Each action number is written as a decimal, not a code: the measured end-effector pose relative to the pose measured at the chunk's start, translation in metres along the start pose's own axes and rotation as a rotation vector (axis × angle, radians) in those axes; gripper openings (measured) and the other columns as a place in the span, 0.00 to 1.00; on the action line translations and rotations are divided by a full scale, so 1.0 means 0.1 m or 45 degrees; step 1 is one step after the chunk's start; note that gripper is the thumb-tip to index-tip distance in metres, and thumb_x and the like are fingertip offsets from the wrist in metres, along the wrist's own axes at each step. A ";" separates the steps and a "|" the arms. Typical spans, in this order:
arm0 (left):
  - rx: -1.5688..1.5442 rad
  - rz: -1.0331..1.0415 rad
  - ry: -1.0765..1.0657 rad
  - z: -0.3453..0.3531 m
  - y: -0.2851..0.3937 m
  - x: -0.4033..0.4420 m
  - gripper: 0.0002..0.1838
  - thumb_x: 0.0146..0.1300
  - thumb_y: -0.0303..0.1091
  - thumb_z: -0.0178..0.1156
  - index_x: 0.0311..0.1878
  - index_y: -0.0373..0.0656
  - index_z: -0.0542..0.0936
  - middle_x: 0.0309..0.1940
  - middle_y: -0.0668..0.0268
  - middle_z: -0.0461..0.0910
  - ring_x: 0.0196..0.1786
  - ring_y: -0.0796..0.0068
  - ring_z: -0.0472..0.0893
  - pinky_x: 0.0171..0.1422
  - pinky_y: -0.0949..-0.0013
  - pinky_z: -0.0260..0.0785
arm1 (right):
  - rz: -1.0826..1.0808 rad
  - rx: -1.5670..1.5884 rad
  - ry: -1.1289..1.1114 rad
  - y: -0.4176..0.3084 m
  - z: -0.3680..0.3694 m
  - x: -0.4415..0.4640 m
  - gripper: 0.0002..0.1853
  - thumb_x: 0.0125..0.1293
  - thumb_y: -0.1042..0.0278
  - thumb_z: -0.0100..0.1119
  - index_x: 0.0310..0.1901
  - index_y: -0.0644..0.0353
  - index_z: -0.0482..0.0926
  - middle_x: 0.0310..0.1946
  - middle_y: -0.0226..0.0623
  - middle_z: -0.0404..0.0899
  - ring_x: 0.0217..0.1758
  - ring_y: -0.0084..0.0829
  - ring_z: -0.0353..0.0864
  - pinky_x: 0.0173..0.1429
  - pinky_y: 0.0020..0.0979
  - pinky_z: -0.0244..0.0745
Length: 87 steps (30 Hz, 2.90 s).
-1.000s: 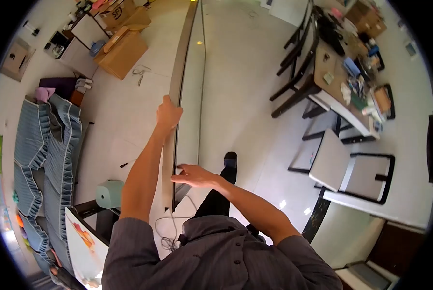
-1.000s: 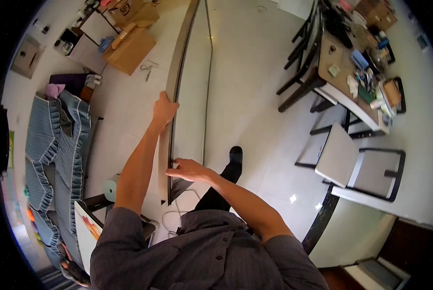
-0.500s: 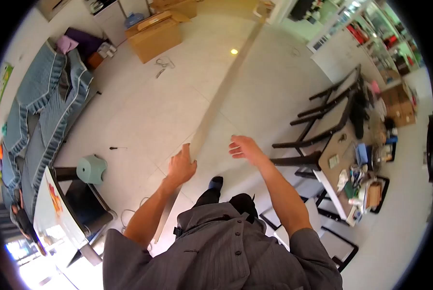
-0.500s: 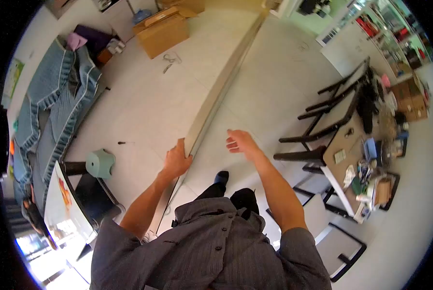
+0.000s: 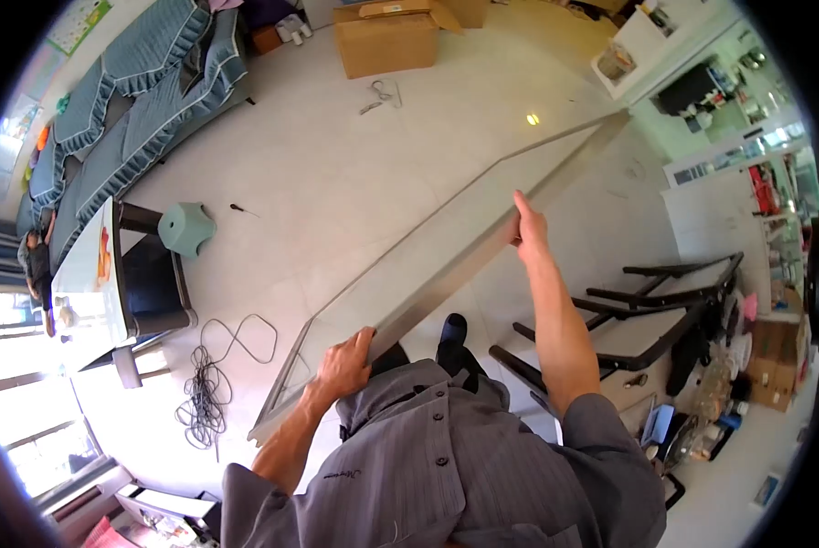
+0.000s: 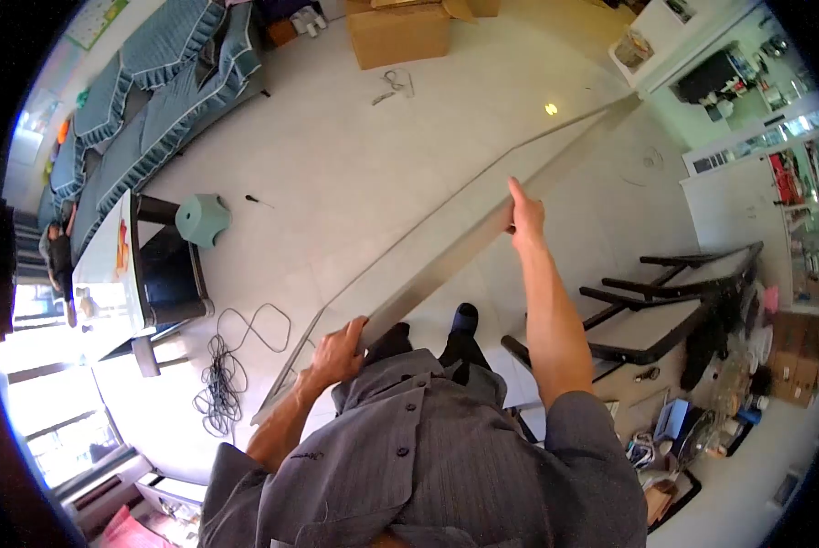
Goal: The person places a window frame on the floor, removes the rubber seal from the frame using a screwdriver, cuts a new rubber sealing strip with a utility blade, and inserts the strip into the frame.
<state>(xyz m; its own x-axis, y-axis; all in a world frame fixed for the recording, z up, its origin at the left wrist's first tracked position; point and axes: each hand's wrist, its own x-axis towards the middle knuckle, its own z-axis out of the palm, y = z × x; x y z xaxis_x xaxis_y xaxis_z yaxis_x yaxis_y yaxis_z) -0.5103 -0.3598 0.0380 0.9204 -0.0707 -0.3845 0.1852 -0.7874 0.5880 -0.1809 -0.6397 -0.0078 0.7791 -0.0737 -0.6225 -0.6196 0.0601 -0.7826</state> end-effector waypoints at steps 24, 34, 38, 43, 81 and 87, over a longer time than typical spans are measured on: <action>-0.881 -0.984 0.582 1.01 0.13 -1.24 0.20 0.51 0.26 0.68 0.50 0.41 0.81 0.51 0.55 0.81 0.55 0.59 0.79 0.60 0.61 0.70 | 0.068 0.198 0.262 0.54 -1.14 0.11 0.27 0.58 0.75 0.63 0.58 0.72 0.68 0.56 0.46 0.72 0.56 0.44 0.74 0.56 0.47 0.73; -2.402 -1.764 1.860 1.87 -0.81 -2.47 0.33 0.61 0.61 0.60 0.61 0.46 0.73 0.56 0.57 0.76 0.57 0.53 0.76 0.58 0.42 0.69 | 0.037 0.177 0.222 0.55 -1.16 0.09 0.27 0.58 0.76 0.63 0.59 0.74 0.67 0.57 0.49 0.71 0.58 0.44 0.74 0.58 0.44 0.73; -2.602 -1.504 2.117 2.01 -0.92 -2.10 0.22 0.70 0.49 0.52 0.59 0.45 0.74 0.57 0.60 0.76 0.58 0.56 0.76 0.63 0.43 0.69 | 0.032 0.176 0.207 0.47 -1.13 0.02 0.28 0.57 0.76 0.63 0.59 0.74 0.67 0.57 0.48 0.71 0.58 0.44 0.73 0.58 0.43 0.73; -2.646 -1.630 2.182 1.82 -0.91 -1.98 0.20 0.71 0.46 0.51 0.57 0.42 0.75 0.57 0.60 0.77 0.60 0.57 0.76 0.66 0.47 0.68 | 0.012 0.216 0.186 0.58 -1.19 0.08 0.26 0.56 0.75 0.64 0.58 0.67 0.72 0.54 0.41 0.74 0.56 0.40 0.74 0.59 0.42 0.72; -2.815 -1.645 1.803 1.93 -2.11 0.78 0.10 0.69 0.42 0.56 0.45 0.47 0.79 0.48 0.67 0.81 0.55 0.62 0.79 0.64 0.49 0.71 | 0.300 0.304 0.582 0.47 -0.96 2.58 0.26 0.60 0.74 0.66 0.60 0.68 0.71 0.59 0.42 0.73 0.57 0.44 0.74 0.59 0.49 0.73; -2.811 -1.528 1.644 2.22 -2.46 1.51 0.13 0.69 0.46 0.57 0.49 0.50 0.80 0.51 0.69 0.81 0.56 0.62 0.79 0.62 0.48 0.73 | 0.267 0.369 0.489 1.03 -1.00 3.39 0.15 0.62 0.71 0.66 0.50 0.63 0.78 0.49 0.35 0.80 0.51 0.36 0.78 0.55 0.41 0.74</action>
<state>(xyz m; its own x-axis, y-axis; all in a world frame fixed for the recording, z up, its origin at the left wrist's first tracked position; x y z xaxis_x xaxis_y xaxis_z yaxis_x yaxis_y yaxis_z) -0.4934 -0.3122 -0.3225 -0.1057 0.3263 -0.9394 -0.4057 0.8483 0.3403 0.0097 -0.7576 -0.2995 0.5162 -0.3867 -0.7642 -0.6645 0.3821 -0.6422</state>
